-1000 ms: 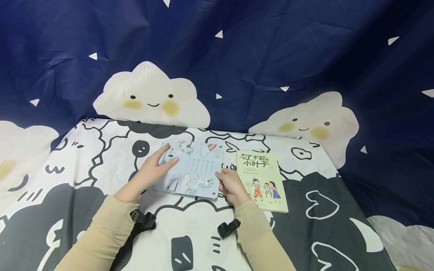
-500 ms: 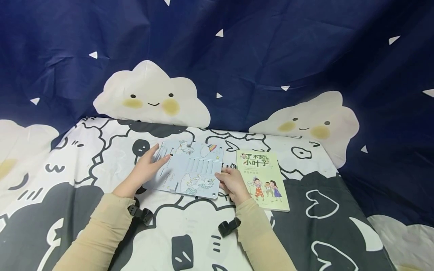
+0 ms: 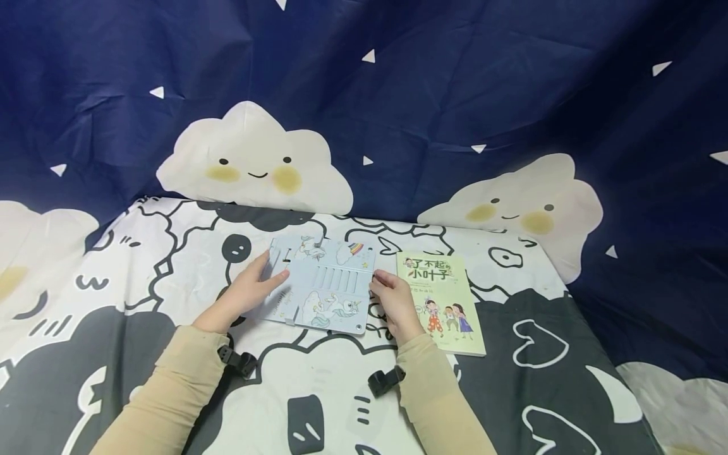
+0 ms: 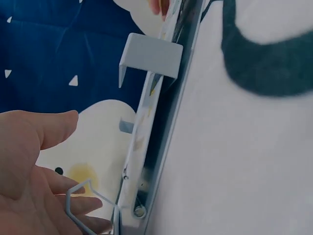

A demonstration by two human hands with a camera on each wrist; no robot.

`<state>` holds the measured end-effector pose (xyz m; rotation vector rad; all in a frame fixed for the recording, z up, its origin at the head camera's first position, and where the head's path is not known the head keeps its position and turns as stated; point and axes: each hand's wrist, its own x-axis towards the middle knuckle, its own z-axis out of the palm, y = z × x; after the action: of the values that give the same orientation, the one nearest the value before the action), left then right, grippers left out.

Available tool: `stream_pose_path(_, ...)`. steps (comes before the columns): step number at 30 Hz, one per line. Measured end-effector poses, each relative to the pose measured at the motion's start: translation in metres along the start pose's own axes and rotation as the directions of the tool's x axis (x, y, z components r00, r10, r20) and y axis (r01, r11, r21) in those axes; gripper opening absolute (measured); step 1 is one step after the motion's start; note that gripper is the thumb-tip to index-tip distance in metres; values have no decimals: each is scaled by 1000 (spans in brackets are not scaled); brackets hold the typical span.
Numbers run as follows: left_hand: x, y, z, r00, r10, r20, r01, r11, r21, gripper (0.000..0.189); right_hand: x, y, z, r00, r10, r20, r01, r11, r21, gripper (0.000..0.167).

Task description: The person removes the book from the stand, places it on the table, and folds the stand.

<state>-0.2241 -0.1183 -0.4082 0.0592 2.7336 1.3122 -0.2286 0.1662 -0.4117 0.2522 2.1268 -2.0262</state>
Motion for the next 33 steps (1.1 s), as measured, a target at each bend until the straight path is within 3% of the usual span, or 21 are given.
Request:
stream_pose_path(4, -2, 1, 3, 1000, -10, 13, 9, 999, 31, 88, -1, 1, 2, 1000, 12, 19, -12, 1000, 12, 52)
stream_pose_path(17, -1, 3, 8, 999, 40, 10, -41, 994, 102, 80, -5, 1, 7, 1000, 7, 28, -6, 1000, -29, 55)
stream_pose_path(24, 0, -1, 10, 994, 84, 74, -95, 982, 164, 77, -5, 0, 8, 1000, 6, 22, -6, 1000, -31, 56)
stream_pose_path(29, 0, -2, 11, 987, 68, 145, -110, 948, 300, 76, -5, 0, 9, 1000, 10, 22, -9, 1000, -26, 56)
stream_pose_path(33, -1, -1, 10, 984, 55, 170, -109, 938, 328, 76, -5, 0, 9, 1000, 11, 22, -10, 999, -33, 56)
